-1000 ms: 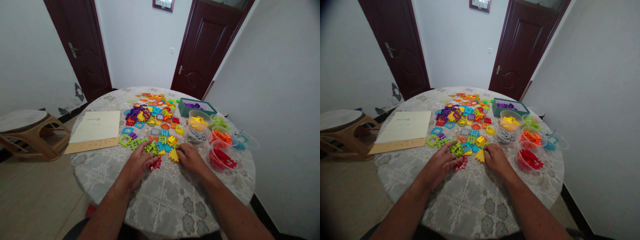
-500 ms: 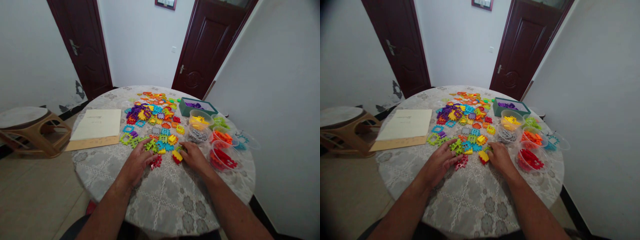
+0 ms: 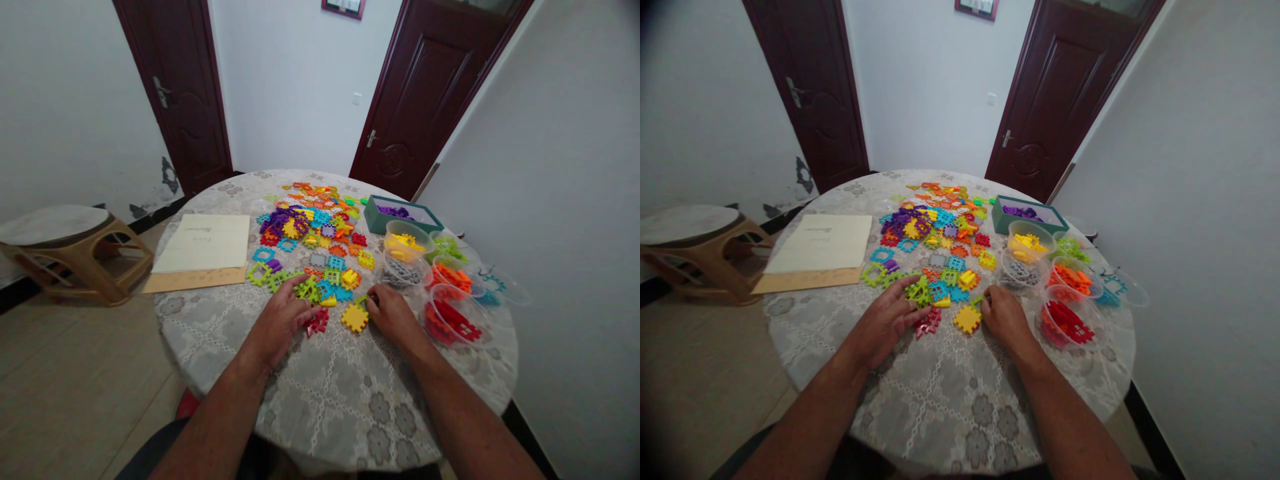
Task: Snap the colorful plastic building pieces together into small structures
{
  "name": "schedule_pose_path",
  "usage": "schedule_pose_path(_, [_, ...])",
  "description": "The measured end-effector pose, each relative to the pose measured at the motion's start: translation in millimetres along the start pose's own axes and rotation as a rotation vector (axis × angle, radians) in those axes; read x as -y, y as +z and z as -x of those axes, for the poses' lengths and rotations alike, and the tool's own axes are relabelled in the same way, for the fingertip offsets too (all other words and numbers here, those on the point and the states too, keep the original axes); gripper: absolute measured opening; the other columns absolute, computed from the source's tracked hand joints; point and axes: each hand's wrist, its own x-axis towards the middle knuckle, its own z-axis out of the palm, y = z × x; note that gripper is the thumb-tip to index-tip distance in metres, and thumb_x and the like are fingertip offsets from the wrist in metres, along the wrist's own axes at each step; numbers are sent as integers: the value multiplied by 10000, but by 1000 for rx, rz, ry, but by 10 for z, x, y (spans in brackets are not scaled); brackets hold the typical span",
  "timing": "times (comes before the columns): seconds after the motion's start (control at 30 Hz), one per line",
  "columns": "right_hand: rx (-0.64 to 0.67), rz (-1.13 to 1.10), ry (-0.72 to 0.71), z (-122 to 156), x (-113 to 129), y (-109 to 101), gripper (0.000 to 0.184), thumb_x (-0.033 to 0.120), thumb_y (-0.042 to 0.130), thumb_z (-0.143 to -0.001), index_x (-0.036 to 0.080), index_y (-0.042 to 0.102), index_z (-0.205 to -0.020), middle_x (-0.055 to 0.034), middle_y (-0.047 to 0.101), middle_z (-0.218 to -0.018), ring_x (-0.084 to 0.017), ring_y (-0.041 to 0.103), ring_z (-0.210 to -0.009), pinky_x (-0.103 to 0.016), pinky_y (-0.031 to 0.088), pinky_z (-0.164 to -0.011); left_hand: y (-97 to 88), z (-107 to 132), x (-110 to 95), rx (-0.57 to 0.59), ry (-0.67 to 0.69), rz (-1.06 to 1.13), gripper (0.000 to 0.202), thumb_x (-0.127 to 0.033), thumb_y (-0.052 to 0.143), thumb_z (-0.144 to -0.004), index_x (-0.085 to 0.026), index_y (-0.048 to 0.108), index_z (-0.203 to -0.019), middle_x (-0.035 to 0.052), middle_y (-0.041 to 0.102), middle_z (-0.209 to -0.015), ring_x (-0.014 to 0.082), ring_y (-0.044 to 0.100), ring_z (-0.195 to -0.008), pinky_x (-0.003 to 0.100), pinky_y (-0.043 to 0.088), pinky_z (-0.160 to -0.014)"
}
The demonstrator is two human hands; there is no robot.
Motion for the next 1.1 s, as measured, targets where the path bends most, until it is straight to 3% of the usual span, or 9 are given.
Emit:
schedule_pose_path(0.17, [-287,-123,-39,-3,56,-52,206,272,535,-932,170,672,-1046,-104,699,-970,-223,644,-837,-342,491,-788,-29,-25,31,10,-1,9,566,-170,738,-815,-203,629,-1369,127,636,-1290,236,721,-1095,419,600,-1040])
schedule_pose_path(0.27, [-331,-198,-36,24,188,-109,214,308,558,-933,175,673,-1055,-75,689,-911,-208,631,-779,-332,492,-750,-34,-33,40,17,2,13,569,-157,724,-819,-201,619,-1376,131,635,-1304,233,724,-1094,411,599,-1034])
schedule_pose_path(0.4, [-236,-376,-13,39,538,-184,225,341,594,-936,182,685,-1067,-37,689,-841,-180,623,-699,-299,472,-676,-29,-24,34,61,20,32,575,-176,736,-836,-195,594,-1393,144,642,-1333,256,720,-1152,430,585,-1059])
schedule_pose_path(0.6, [-82,-503,-143,-140,1127,-109,159,321,643,-925,202,692,-1018,-12,709,-853,-156,610,-691,-272,458,-655,-36,-40,81,101,54,-47,610,-203,766,-833,-223,597,-1419,133,686,-1298,242,726,-1115,409,608,-995])
schedule_pose_path(0.67, [-27,-581,-147,-209,1215,-37,166,347,631,-945,206,699,-1002,-11,723,-870,-161,631,-721,-273,476,-675,-52,-59,89,104,73,-4,581,-165,729,-832,-229,612,-1397,127,696,-1301,237,727,-1108,401,622,-970])
schedule_pose_path(0.77, [-45,-667,-120,-241,1209,19,221,383,572,-994,210,704,-1035,-27,742,-931,-181,666,-806,-288,505,-734,-108,-80,43,-5,111,78,526,-116,675,-829,-223,628,-1341,112,684,-1308,220,719,-1109,381,645,-943])
schedule_pose_path(0.83, [-39,-621,-121,-195,1153,-12,216,369,561,-1006,213,703,-1049,-30,736,-929,-183,657,-798,-295,500,-741,-169,-90,-21,-110,159,127,505,-102,647,-826,-216,622,-1317,100,670,-1298,207,716,-1098,373,654,-938])
schedule_pose_path(1.0, [283,-160,-397,60,1128,-181,139,352,661,-981,227,714,-1010,-61,693,-1005,-205,642,-889,-311,469,-783,-321,-114,-143,-323,321,152,469,-101,620,-807,-228,602,-1258,78,668,-1210,208,711,-1068,390,657,-935])
schedule_pose_path(1.1, [310,135,-386,173,1214,-164,232,401,716,-938,222,688,-1083,-102,657,-1110,-235,636,-908,-321,458,-744,-346,-125,-140,-367,363,131,449,-112,625,-806,-241,605,-1236,76,671,-1208,220,697,-1096,401,653,-944])
